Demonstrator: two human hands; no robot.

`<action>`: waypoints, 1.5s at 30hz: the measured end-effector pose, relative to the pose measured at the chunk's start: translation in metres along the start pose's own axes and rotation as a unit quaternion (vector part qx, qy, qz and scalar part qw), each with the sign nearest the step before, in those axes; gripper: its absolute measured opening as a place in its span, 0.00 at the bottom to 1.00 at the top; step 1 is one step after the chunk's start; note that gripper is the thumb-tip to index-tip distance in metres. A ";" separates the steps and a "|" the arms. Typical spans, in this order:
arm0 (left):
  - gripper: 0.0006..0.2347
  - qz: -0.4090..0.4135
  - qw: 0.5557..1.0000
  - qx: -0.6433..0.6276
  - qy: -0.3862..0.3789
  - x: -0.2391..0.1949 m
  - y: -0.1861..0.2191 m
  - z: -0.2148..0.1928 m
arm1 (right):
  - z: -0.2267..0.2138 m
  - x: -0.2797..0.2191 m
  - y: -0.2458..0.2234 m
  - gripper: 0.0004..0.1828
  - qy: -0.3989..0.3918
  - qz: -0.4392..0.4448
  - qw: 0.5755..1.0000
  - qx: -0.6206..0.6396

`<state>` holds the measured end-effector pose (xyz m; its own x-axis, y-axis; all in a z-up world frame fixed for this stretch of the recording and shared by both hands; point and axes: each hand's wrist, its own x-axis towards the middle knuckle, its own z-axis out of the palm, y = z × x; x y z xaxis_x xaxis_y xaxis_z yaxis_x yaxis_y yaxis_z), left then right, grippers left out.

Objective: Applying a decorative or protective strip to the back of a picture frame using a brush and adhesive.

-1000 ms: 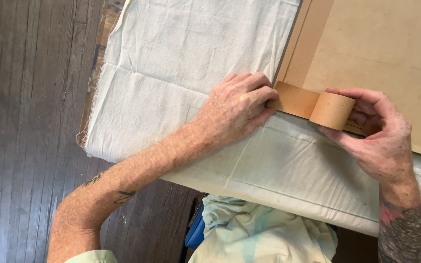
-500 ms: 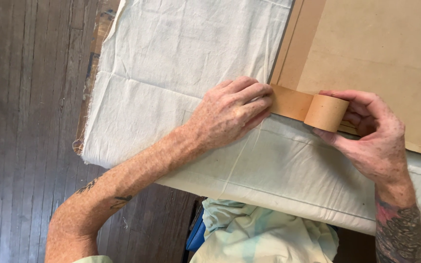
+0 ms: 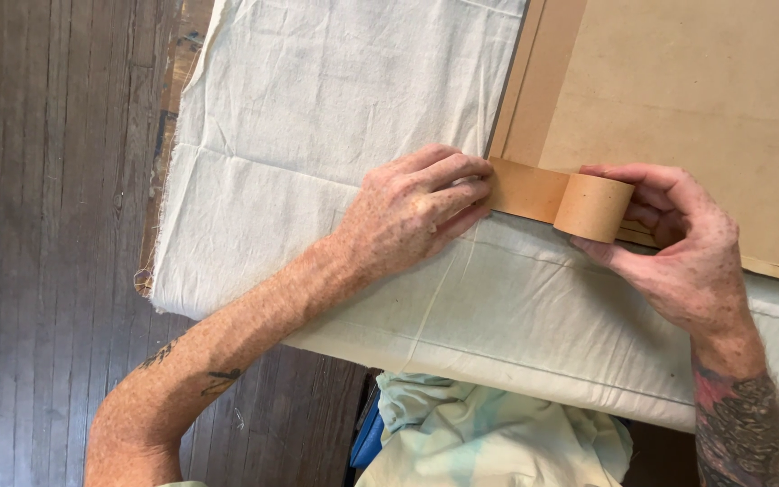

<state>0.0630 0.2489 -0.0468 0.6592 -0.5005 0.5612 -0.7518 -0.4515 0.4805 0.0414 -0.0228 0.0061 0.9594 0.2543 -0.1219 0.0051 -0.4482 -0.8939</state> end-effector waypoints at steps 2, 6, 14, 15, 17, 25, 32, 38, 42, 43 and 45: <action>0.05 -0.005 1.000 -0.003 0.007 0.001 0.002 -0.001 | 0.000 0.001 -0.001 0.32 0.001 -0.001 1.000 0.002; 0.05 -0.010 1.000 0.009 0.012 -0.002 0.002 0.001 | 0.001 0.001 -0.002 0.31 0.001 -0.001 1.000 0.016; 0.05 -0.014 1.000 0.018 -0.007 -0.002 0.004 -0.002 | 0.001 0.001 -0.002 0.31 0.000 0.006 1.000 0.028; 0.05 -0.013 1.000 0.022 -0.010 -0.002 0.004 -0.002 | 0.001 0.000 -0.002 0.31 -0.001 0.009 0.999 0.033; 0.05 -0.017 0.999 0.024 -0.019 -0.002 0.004 -0.003 | 0.001 0.001 -0.002 0.31 -0.002 0.007 0.999 0.033; 0.03 -0.022 0.994 0.074 -0.077 0.004 0.007 -0.002 | -0.002 0.001 -0.001 0.31 -0.009 0.004 1.000 0.011; 0.04 -0.071 0.984 0.084 -0.143 0.012 0.011 -0.003 | -0.013 0.001 0.005 0.31 -0.007 -0.022 0.996 -0.091; 0.05 -0.057 0.987 0.051 -0.141 0.012 0.013 -0.011 | -0.076 -0.022 0.035 0.34 -0.008 -0.006 0.996 -0.091; 0.05 -0.041 0.989 0.063 -0.128 0.017 0.017 -0.014 | -0.141 -0.050 0.066 0.37 -0.027 -0.022 0.997 -0.071; 0.05 -0.031 0.989 0.053 -0.131 0.020 0.020 -0.014 | -0.154 -0.059 0.072 0.37 -0.016 -0.013 0.997 -0.074; 0.03 -0.042 0.987 0.091 -0.125 0.024 0.025 -0.016 | -0.179 -0.073 0.082 0.37 0.013 -0.001 0.998 -0.054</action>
<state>0.0593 0.2371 -0.0106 0.7186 -0.6120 0.3302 -0.6949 -0.6133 0.3754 0.0222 -0.2320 0.0189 0.9662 0.2342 -0.1078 0.0366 -0.5385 -0.8418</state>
